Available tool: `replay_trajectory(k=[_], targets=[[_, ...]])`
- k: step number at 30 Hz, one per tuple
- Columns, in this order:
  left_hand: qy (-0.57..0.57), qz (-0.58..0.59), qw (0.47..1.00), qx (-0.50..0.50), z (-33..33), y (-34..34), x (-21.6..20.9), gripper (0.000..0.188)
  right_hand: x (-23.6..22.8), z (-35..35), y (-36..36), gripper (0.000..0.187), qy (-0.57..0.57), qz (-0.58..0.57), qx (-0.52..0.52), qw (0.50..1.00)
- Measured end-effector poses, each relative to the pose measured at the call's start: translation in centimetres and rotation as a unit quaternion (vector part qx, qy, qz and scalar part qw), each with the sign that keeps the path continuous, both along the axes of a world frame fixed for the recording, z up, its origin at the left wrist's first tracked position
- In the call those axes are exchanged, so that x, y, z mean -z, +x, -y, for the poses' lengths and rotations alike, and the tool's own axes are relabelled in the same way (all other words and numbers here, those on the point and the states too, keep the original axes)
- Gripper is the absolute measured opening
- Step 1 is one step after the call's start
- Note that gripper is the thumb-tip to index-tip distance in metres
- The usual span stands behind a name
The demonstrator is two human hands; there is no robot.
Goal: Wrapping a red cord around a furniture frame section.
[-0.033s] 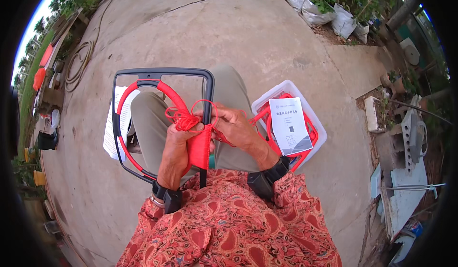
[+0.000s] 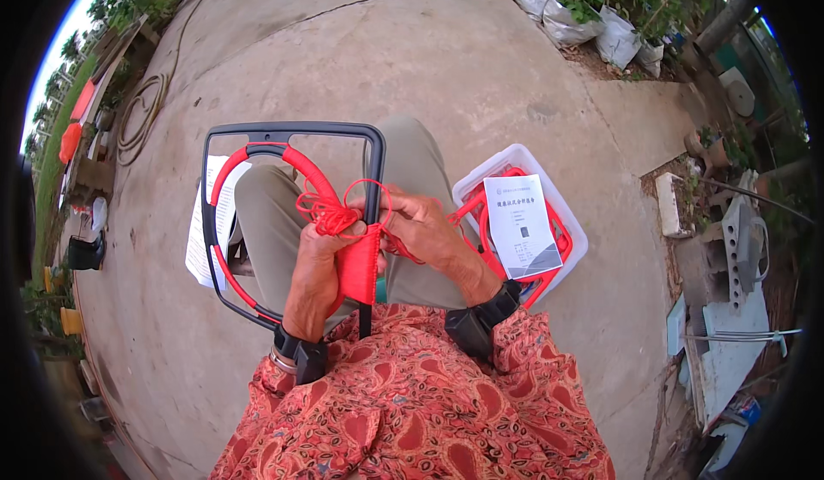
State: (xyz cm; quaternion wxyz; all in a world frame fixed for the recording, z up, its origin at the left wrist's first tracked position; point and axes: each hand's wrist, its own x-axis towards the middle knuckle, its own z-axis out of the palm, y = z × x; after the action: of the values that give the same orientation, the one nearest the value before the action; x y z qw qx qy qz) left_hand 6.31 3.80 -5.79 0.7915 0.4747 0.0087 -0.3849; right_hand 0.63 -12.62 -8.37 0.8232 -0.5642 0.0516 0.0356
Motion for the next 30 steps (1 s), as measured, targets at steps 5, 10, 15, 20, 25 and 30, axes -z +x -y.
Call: replay_trajectory(k=[5,10,15,20,25,30], targets=[[0.001,-0.011,0.999,-0.031,0.4,-0.2,-0.4,0.033,0.4,0.1,0.1,0.025,0.075,-0.003,-0.011,0.997],[-0.025,-0.029,0.999,-0.028,0.1,0.2,-0.2,0.024,1.6,0.2,0.7,0.027,-0.091,0.107,0.036,0.989],[-0.039,-0.026,0.999,-0.022,0.2,0.2,0.2,0.023,-1.9,-0.5,-0.8,0.022,-0.178,0.016,0.113,0.977],[-0.027,-0.041,0.998,-0.038,-0.1,0.5,0.2,0.021,-3.3,0.8,-3.2,0.018,-0.231,0.017,0.152,0.961],[-0.036,-0.041,0.998,-0.036,0.2,0.5,0.3,0.021,-2.6,-0.4,-2.9,0.017,-0.256,-0.060,0.082,0.961],[-0.024,-0.020,0.999,-0.032,-0.1,0.4,0.4,0.022,-3.5,1.4,-3.6,0.010,-0.295,-0.064,0.077,0.950]])
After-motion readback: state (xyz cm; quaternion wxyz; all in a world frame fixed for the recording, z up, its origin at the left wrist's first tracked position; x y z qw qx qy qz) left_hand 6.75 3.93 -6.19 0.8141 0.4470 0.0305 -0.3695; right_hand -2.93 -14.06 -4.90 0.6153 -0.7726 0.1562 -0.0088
